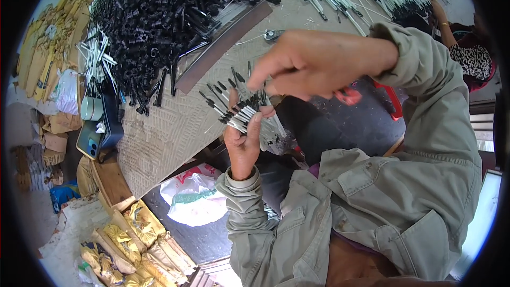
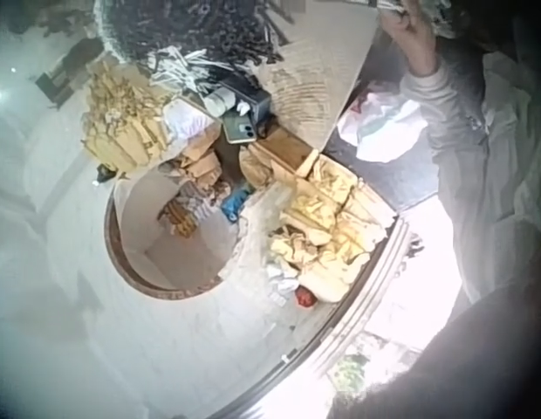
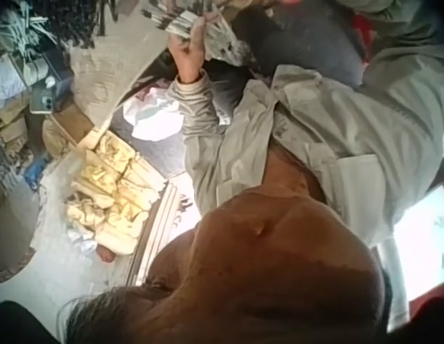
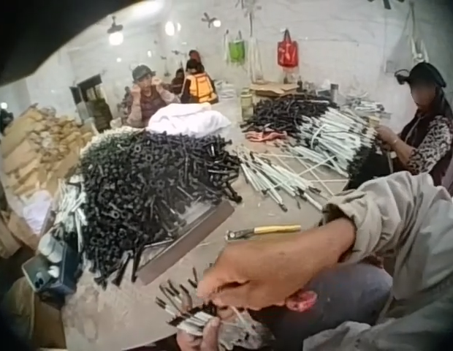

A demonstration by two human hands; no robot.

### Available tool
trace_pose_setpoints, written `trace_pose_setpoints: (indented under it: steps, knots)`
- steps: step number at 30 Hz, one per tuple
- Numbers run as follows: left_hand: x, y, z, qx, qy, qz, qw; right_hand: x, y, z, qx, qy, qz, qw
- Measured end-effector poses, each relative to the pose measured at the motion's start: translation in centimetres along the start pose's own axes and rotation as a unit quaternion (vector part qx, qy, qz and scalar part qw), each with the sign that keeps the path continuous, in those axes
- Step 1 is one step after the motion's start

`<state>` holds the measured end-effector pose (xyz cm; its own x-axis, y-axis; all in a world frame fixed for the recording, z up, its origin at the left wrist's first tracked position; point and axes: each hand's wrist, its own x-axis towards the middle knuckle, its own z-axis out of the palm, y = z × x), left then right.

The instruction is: Threading small black components onto a series of wires or strings at a manufacturing workbench.

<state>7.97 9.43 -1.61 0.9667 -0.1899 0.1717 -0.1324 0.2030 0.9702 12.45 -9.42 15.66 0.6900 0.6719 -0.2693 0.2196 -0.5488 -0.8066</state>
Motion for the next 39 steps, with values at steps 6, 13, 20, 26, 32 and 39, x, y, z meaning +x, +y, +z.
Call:
trace_pose_setpoints:
  steps: [6,13,20,26,32,39]
  knots:
    - [0.1,0.6,0.7,0.016,0.008,-0.007,1.0,0.9,4.2,-0.5,0.088,0.073,-0.029,0.993]
    - [-0.6,-0.9,-0.6,0.022,0.008,0.013,1.0,1.7,4.6,0.2,0.125,0.052,-0.03,0.99]
    - [-0.6,0.0,1.0,-0.02,0.019,0.006,1.0,3.1,6.2,0.8,0.142,0.043,-0.104,0.983]
    - [-0.8,-0.1,0.6,-0.006,0.041,-0.008,0.999,3.0,5.7,0.3,0.102,0.024,-0.106,0.989]
    - [-0.4,-0.4,-0.1,0.018,-0.015,0.001,1.0,4.0,4.8,-0.6,0.12,-0.01,-0.114,0.986]
    - [-1.0,-0.8,-0.5,0.024,-0.016,0.016,0.999,5.2,4.6,-1.2,0.107,-0.089,-0.151,0.979]
